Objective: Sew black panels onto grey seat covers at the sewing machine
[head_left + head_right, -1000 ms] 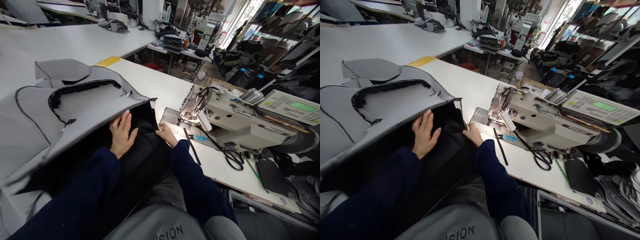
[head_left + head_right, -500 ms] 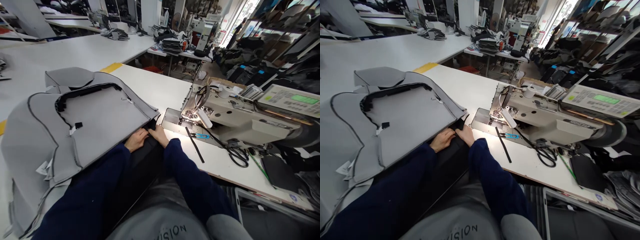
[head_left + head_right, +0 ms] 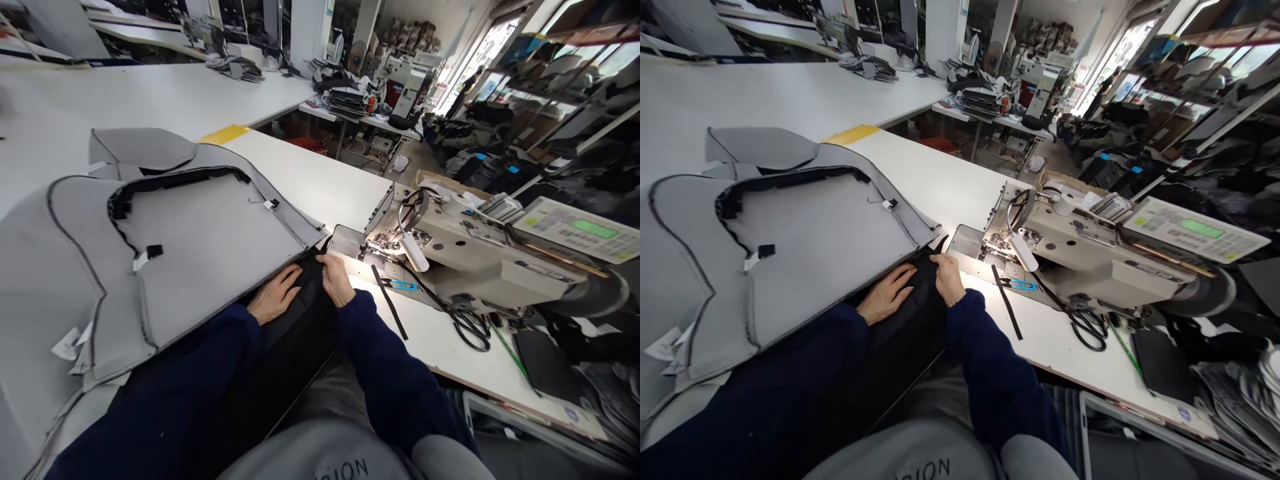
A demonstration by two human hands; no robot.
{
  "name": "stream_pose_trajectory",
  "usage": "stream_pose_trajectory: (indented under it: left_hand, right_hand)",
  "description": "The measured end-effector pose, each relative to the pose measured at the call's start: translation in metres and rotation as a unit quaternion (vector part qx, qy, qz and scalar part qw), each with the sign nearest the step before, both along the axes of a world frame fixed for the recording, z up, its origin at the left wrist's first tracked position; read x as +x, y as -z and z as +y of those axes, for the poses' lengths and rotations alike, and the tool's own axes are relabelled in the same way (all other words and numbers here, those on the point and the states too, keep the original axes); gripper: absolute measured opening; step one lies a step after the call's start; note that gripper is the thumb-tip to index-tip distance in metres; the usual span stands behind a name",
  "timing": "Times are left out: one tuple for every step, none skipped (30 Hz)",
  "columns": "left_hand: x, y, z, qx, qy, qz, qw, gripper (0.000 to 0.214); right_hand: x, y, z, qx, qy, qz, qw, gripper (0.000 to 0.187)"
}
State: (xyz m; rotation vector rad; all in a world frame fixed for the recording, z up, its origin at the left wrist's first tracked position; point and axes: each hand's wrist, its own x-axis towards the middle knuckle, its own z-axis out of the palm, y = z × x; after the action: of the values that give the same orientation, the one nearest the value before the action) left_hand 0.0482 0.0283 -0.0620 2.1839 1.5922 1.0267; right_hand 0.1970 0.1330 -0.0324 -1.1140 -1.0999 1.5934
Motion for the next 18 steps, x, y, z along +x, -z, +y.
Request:
stream_pose_trajectory:
  left_hand:
    - [-0.003, -0.004, -0.002, -0.013, -0.020, -0.055, 0.998, 0.042]
    - [-0.007, -0.010, -0.004, -0.025, -0.040, -0.114, 0.992, 0.042]
    - [-0.011, -0.019, -0.005, -0.037, -0.055, -0.172, 0.983, 0.044]
    - [-0.014, -0.029, -0.004, -0.046, -0.066, -0.225, 0.971, 0.046]
    - [-0.016, -0.041, -0.002, -0.047, -0.074, -0.269, 0.959, 0.049]
    - [-0.017, -0.054, 0.002, -0.039, -0.079, -0.300, 0.950, 0.051]
    - [-0.017, -0.067, 0.008, -0.024, -0.082, -0.316, 0.945, 0.052]
    - [-0.016, -0.079, 0.016, -0.008, -0.086, -0.318, 0.944, 0.052]
    - [-0.014, -0.089, 0.024, 0.001, -0.083, -0.310, 0.947, 0.051]
    - [-0.011, -0.097, 0.033, 0.001, -0.074, -0.300, 0.951, 0.051]
    - [-0.008, -0.102, 0.040, -0.013, -0.060, -0.292, 0.954, 0.051]
    - [-0.005, -0.103, 0.046, -0.037, -0.045, -0.285, 0.957, 0.052]
    - [-0.003, -0.102, 0.050, -0.065, -0.033, -0.279, 0.957, 0.056]
    - [-0.001, -0.099, 0.053, -0.090, -0.028, -0.272, 0.958, 0.060]
    - [0.000, -0.095, 0.054, -0.106, -0.030, -0.260, 0.959, 0.063]
    - [0.001, -0.091, 0.055, -0.111, -0.039, -0.241, 0.963, 0.063]
    - [0.001, -0.087, 0.056, -0.104, -0.054, -0.220, 0.968, 0.062]
    - [0.001, -0.083, 0.057, -0.089, -0.072, -0.203, 0.973, 0.060]
  right_hand:
    - [-0.001, -0.002, -0.002, -0.008, -0.005, 0.030, 1.000, 0.020]
    - [-0.002, -0.004, -0.005, -0.016, -0.013, 0.057, 0.998, 0.019]
    - [-0.003, -0.006, -0.009, -0.022, -0.022, 0.078, 0.996, 0.018]
    - [-0.004, -0.008, -0.014, -0.029, -0.029, 0.102, 0.994, 0.018]
    - [-0.006, -0.009, -0.019, -0.040, -0.037, 0.131, 0.990, 0.019]
    - [-0.008, -0.010, -0.026, -0.055, -0.047, 0.165, 0.984, 0.021]
    - [-0.011, -0.011, -0.034, -0.073, -0.063, 0.200, 0.975, 0.024]
    - [-0.015, -0.012, -0.042, -0.092, -0.082, 0.234, 0.964, 0.027]
    - [-0.018, -0.013, -0.051, -0.108, -0.100, 0.263, 0.953, 0.032]
    - [-0.020, -0.015, -0.058, -0.121, -0.115, 0.284, 0.944, 0.038]
    - [-0.022, -0.017, -0.065, -0.128, -0.124, 0.294, 0.939, 0.044]
    - [-0.022, -0.020, -0.070, -0.134, -0.127, 0.300, 0.936, 0.049]
    - [-0.020, -0.022, -0.073, -0.140, -0.125, 0.303, 0.934, 0.051]
    - [-0.018, -0.025, -0.075, -0.147, -0.123, 0.303, 0.933, 0.050]
    - [-0.014, -0.027, -0.075, -0.155, -0.122, 0.301, 0.933, 0.047]
    - [-0.010, -0.028, -0.074, -0.163, -0.122, 0.297, 0.933, 0.043]
    - [-0.007, -0.029, -0.073, -0.169, -0.118, 0.295, 0.933, 0.040]
    - [-0.004, -0.028, -0.073, -0.174, -0.115, 0.296, 0.932, 0.037]
